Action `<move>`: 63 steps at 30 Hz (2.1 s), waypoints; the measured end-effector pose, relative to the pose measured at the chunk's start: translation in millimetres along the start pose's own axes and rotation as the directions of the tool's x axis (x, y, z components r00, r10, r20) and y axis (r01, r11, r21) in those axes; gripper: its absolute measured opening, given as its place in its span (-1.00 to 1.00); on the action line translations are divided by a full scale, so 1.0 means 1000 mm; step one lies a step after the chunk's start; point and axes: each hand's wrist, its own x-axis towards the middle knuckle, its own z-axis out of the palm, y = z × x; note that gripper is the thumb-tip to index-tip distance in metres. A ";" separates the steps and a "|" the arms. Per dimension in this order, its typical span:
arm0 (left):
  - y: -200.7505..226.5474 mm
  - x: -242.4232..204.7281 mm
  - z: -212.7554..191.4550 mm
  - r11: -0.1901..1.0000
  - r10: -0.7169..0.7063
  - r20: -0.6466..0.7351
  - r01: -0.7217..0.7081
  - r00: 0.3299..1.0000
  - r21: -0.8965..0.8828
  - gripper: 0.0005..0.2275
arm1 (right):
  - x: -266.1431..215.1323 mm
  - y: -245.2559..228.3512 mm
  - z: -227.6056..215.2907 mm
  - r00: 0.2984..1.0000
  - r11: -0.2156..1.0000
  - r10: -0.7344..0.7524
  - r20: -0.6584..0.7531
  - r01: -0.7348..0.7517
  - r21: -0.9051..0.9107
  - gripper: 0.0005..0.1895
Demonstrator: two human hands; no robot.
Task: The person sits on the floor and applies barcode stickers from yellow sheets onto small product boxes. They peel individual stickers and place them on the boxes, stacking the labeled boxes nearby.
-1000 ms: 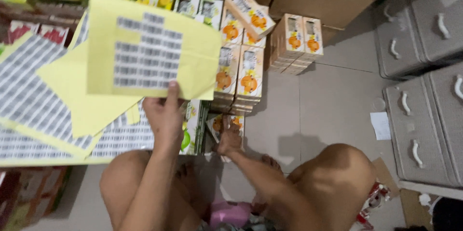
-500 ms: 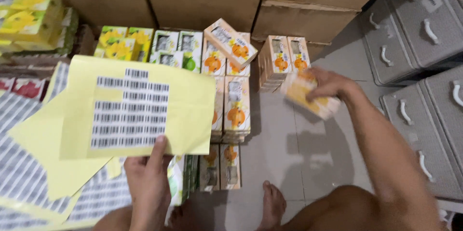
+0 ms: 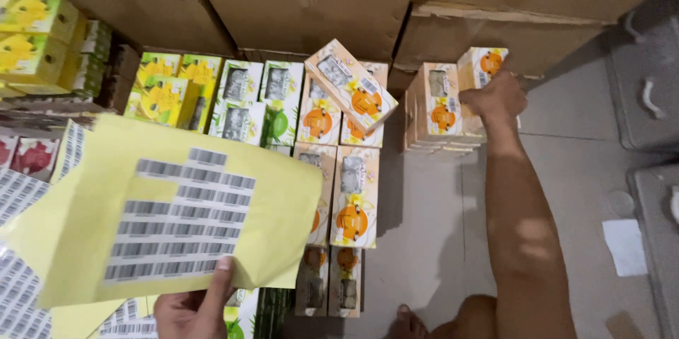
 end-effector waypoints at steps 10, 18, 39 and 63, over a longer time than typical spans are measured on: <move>0.010 -0.013 0.014 1.000 -0.019 0.029 0.019 0.999 0.001 -0.80 | -0.014 0.006 -0.019 0.998 0.998 0.017 0.068 -0.021 0.055 0.21; 0.029 -0.028 0.012 0.980 0.067 0.086 -0.081 0.994 0.180 -0.76 | -0.054 -0.011 -0.036 0.972 0.949 -0.224 -0.068 0.234 0.211 -0.01; 0.043 -0.059 -0.007 0.999 0.023 0.154 -0.029 0.988 0.041 -0.76 | -0.082 -0.030 0.072 0.956 0.877 -0.292 0.032 0.281 -0.390 0.21; 0.026 -0.055 -0.058 0.887 0.384 0.397 -0.215 0.834 -0.408 -0.84 | -0.352 -0.066 -0.195 0.358 0.292 -0.928 0.101 0.533 0.794 -0.45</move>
